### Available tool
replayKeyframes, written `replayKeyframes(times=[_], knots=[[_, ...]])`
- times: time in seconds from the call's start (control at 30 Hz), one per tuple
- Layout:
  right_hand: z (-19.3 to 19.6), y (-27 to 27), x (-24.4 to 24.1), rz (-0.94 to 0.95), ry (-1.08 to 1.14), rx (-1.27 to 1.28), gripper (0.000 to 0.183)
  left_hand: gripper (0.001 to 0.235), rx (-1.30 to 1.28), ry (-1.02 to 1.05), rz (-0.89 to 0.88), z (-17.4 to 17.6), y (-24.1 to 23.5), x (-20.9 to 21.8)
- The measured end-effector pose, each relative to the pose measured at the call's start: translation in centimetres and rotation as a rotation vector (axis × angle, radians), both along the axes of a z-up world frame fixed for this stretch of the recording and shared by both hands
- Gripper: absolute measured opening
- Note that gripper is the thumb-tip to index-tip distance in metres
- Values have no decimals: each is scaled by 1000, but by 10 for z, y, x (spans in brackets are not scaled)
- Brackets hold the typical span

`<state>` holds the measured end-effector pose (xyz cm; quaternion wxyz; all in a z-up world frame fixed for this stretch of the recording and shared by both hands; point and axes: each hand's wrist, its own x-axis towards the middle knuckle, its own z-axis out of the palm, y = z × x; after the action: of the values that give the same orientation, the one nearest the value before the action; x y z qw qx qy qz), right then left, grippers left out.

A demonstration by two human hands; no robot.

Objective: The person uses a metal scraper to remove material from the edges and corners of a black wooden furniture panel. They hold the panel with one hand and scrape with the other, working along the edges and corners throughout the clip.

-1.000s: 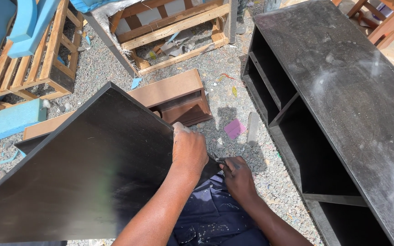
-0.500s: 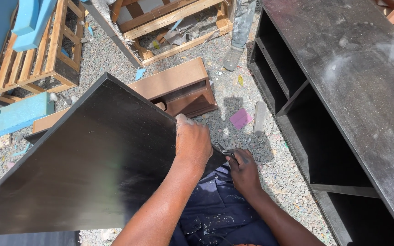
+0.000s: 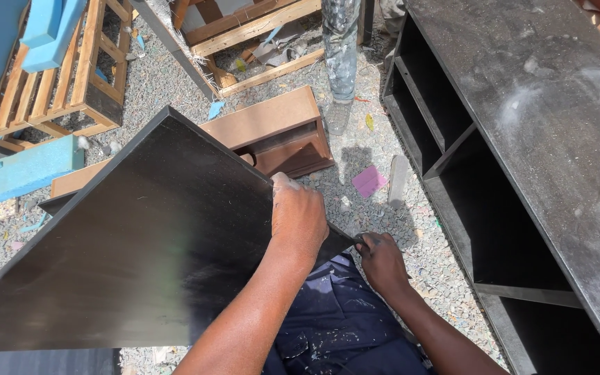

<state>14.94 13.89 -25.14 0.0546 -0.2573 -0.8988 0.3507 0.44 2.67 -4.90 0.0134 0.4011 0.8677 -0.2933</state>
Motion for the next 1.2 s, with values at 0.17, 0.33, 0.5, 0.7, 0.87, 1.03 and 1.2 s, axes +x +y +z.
replayKeyframes(times=[0.17, 0.33, 0.5, 0.7, 0.87, 1.03, 1.2], knots=[[-9, -13, -2, -35, 76, 102, 21, 36, 14, -18, -11, -3, -2, 0], [48, -25, -11, -36, 104, 6, 24, 33, 13, -28, -7, -9, -1, -1], [12, -9, -8, -8, 113, 40, 27, 31, -8, -15, -23, 1, -1, 2], [81, -27, -21, 4, 207, -73, 26, 27, 41, 0, -23, -9, 2, -5], [30, -9, -16, 0, 125, -57, 24, 27, 12, -5, -47, -6, -1, 1], [51, -20, -11, 8, 256, -55, 23, 25, 33, 6, -19, 8, 0, 9], [45, -5, -13, 66, 246, 29, 18, 19, 37, -15, -75, 17, -1, 17]])
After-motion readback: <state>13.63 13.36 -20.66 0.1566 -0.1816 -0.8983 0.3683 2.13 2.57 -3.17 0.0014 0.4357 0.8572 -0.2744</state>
